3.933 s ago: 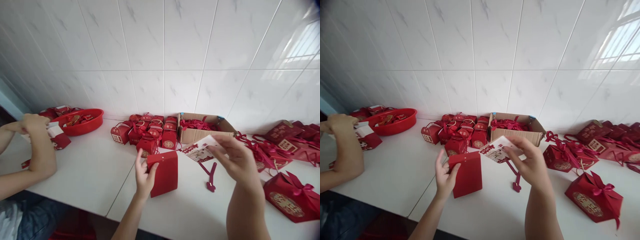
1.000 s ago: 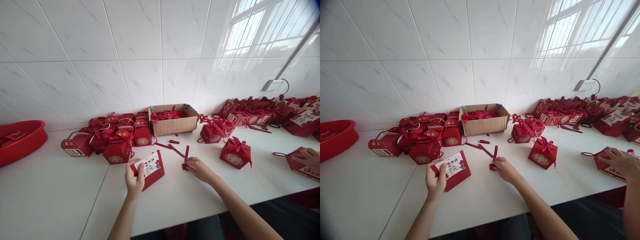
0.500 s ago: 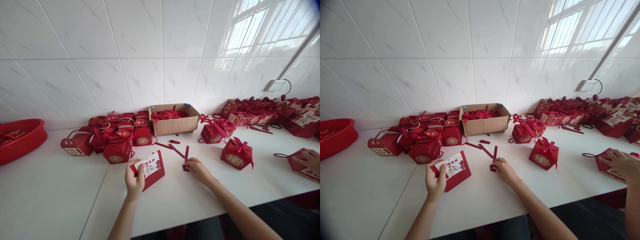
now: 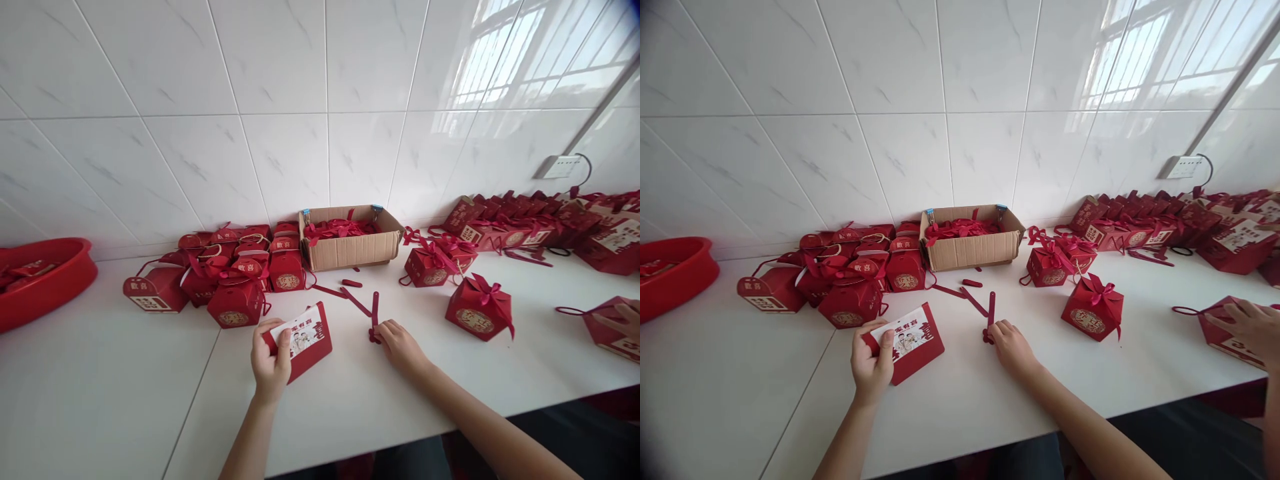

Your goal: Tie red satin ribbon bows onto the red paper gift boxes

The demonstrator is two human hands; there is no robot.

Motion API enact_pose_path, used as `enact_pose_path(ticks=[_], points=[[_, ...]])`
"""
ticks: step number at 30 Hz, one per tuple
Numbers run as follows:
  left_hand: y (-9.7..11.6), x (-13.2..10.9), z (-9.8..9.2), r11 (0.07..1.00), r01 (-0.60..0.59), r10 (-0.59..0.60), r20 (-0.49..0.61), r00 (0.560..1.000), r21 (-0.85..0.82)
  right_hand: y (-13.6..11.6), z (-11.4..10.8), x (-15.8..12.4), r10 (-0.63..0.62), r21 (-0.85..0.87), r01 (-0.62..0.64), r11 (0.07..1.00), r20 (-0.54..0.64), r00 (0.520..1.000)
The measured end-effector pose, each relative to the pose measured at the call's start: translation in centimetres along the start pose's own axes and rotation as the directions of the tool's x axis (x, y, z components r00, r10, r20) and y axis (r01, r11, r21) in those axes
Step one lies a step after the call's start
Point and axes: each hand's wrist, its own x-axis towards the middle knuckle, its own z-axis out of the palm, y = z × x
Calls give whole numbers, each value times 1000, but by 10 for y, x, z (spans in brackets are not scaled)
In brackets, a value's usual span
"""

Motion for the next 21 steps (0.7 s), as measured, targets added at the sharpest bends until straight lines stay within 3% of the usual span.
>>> enact_pose_path(ticks=[6,13,21], points=[[1,0,-1,1000,-18,18,-2,1000,8,5,2,-3,-57,-92,55,994,-20,998],[-1,-1,1,1000,-23,23,-5,1000,-3,1,-2,-6,-128,-88,122,989,-77,989],[-1,-4,-1,1000,-28,28,-10,1000,9,-34,-8,-27,-212,236,265,935,-226,951]])
